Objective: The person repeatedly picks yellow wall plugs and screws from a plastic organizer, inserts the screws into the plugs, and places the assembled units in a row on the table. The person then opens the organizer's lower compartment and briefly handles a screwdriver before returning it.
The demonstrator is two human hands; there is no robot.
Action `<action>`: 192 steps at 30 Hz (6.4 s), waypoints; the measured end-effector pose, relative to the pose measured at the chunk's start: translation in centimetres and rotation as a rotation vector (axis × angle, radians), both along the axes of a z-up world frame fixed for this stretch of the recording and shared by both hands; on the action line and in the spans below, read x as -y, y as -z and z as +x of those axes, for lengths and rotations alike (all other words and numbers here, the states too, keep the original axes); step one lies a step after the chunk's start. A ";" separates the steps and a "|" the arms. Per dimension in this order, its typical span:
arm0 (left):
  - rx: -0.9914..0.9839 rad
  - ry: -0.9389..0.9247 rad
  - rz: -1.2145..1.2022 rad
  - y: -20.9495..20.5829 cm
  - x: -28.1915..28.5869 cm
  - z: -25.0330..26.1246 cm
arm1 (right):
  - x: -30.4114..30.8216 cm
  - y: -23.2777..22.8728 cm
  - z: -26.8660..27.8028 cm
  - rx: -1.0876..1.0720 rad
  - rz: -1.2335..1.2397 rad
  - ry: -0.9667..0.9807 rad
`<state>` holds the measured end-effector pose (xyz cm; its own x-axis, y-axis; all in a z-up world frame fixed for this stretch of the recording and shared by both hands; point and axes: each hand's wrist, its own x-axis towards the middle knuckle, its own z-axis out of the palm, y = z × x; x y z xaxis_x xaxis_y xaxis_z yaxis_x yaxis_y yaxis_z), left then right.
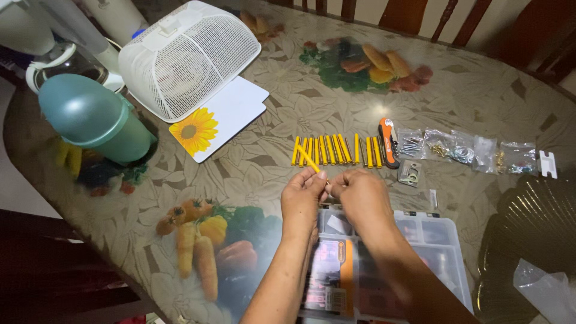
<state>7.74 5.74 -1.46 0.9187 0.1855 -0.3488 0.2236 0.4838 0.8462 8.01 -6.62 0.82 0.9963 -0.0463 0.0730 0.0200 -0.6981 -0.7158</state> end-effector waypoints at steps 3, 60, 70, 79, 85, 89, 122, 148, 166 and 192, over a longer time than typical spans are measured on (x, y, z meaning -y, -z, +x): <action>0.038 0.020 0.000 0.3 -0.5 0.4 | -0.9 0.5 0.4 -0.090 0.142 0.051; -0.115 0.177 1.320 4.7 -7.1 10.8 | 0.1 2.9 2.3 -0.076 0.025 -0.077; -0.018 0.108 1.334 6.3 -7.7 10.1 | 0.5 2.4 2.1 -0.044 0.024 -0.095; -0.058 0.183 1.327 6.7 -8.8 9.1 | 1.2 1.4 1.1 -0.153 0.061 -0.110; -0.010 0.180 1.330 6.5 -8.7 8.3 | 2.5 1.9 0.4 -0.181 0.071 -0.121; -0.078 0.273 1.363 4.3 -7.4 6.1 | 3.9 2.3 -0.6 -0.204 0.063 -0.096; -0.357 0.537 1.446 -5.6 3.2 -15.4 | 13.1 3.3 -12.1 -0.155 -0.455 -0.357; -0.237 0.339 1.563 -3.2 3.7 -20.7 | 14.4 -0.6 -19.0 -0.172 -0.577 -0.616; -0.153 0.307 1.611 -4.1 2.1 -18.4 | 5.2 6.4 -12.1 -0.742 1.181 -0.061; -0.338 0.479 1.347 -3.2 -1.8 -12.9 | 4.9 7.1 -9.3 -1.016 1.147 0.066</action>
<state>-5.11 7.51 1.70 0.8963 0.2456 -0.3692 0.4068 -0.7866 0.4645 -1.26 -11.56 -6.30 0.5955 0.3542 -0.7211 -0.8032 0.2424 -0.5442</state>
